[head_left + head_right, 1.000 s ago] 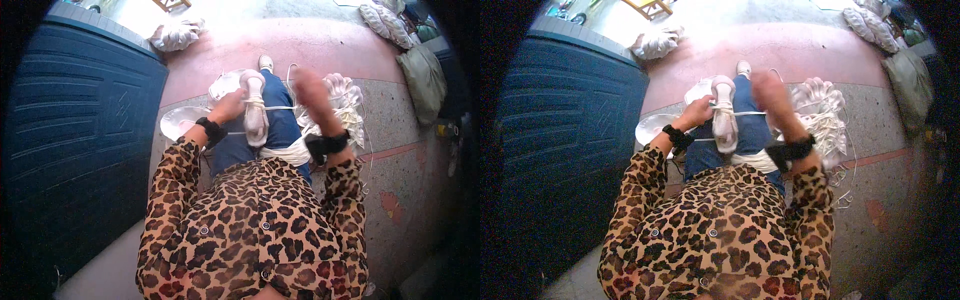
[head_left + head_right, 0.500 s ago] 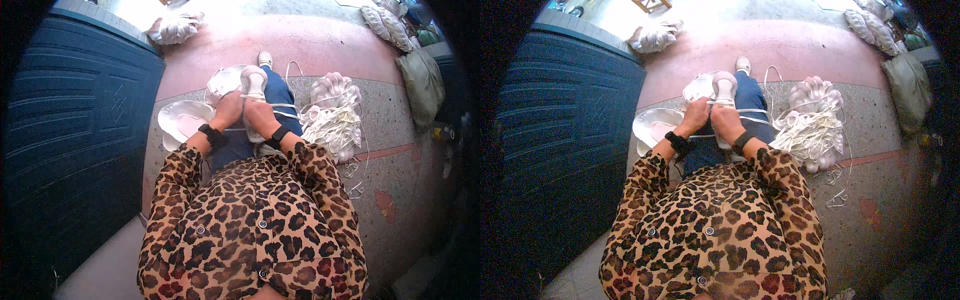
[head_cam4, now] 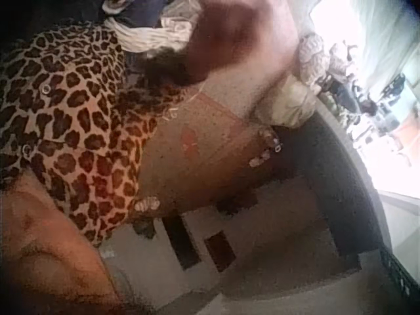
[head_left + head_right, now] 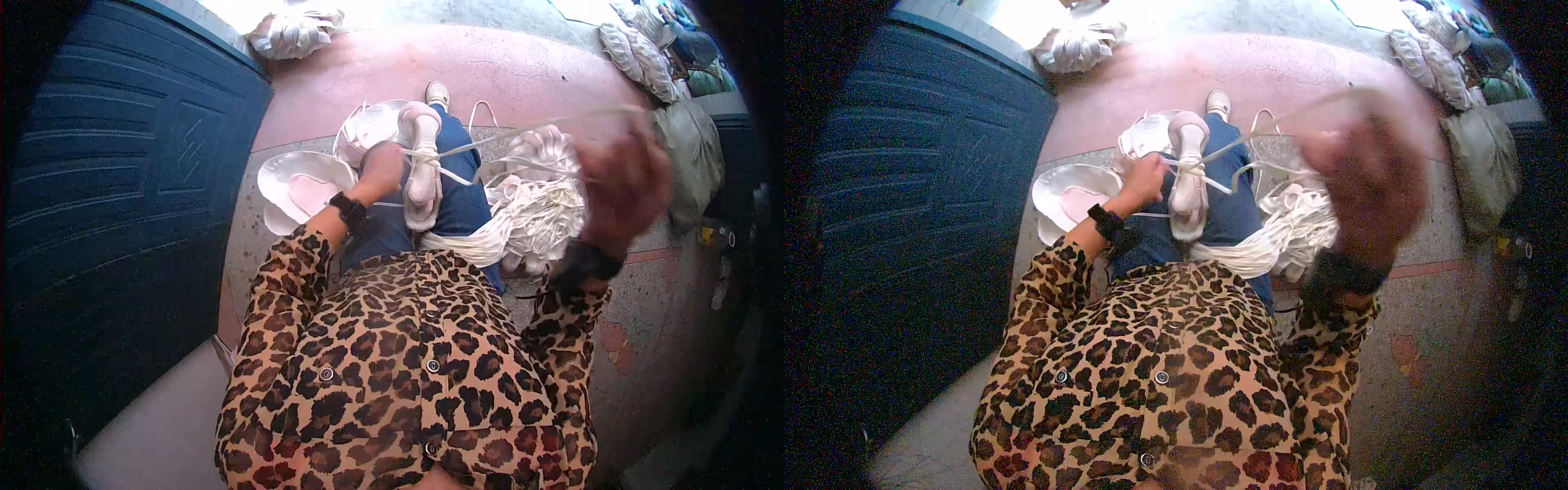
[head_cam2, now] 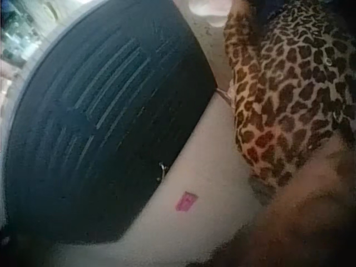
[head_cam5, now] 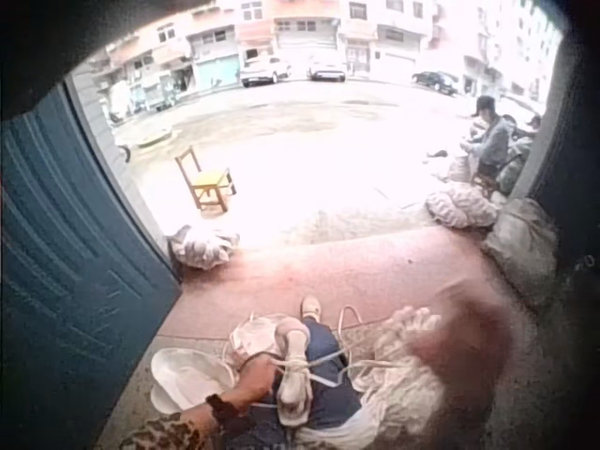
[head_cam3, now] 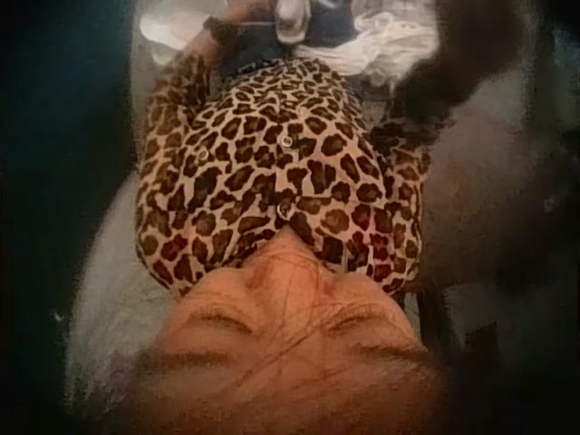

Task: The recorder is threading laces through the eyelets of a white sneaker.

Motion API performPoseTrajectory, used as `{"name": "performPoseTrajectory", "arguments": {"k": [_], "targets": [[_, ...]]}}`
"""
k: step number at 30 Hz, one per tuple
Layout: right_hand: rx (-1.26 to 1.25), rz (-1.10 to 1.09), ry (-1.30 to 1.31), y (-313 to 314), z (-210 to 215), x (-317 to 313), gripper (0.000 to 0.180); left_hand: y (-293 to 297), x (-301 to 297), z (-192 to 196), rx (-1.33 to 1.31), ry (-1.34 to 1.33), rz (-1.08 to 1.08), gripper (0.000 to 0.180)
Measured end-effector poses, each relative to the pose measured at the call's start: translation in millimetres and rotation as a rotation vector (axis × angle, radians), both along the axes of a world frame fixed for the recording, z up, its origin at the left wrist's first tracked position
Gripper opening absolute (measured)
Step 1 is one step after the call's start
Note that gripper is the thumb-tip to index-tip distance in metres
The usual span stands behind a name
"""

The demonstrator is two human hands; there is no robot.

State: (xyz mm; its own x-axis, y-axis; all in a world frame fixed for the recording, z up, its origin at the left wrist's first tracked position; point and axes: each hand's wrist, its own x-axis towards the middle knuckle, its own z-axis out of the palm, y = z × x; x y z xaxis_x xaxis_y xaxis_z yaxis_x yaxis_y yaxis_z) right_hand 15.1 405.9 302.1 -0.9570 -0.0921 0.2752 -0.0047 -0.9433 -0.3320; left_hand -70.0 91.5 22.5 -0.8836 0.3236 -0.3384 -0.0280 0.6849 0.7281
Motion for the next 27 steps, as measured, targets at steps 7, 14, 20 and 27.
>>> {"name": "performPoseTrajectory", "arguments": {"k": [7,14,20,27], "targets": [[0.188,-0.226,0.340,56,21,28,0.029,20,-19,51,0.020,0.056,-0.118,0.025],[0.296,-0.281,0.243,65,-1,42,0.027,17,-28,45,0.034,-0.114,-0.495,0.026],[0.477,-0.451,0.035,73,-11,54,0.025,23,-37,79,-0.092,-0.125,-0.691,0.026],[1.167,-0.426,-0.691,63,-94,20,0.030,-54,-84,171,0.712,-0.347,-0.253,0.023]]}}
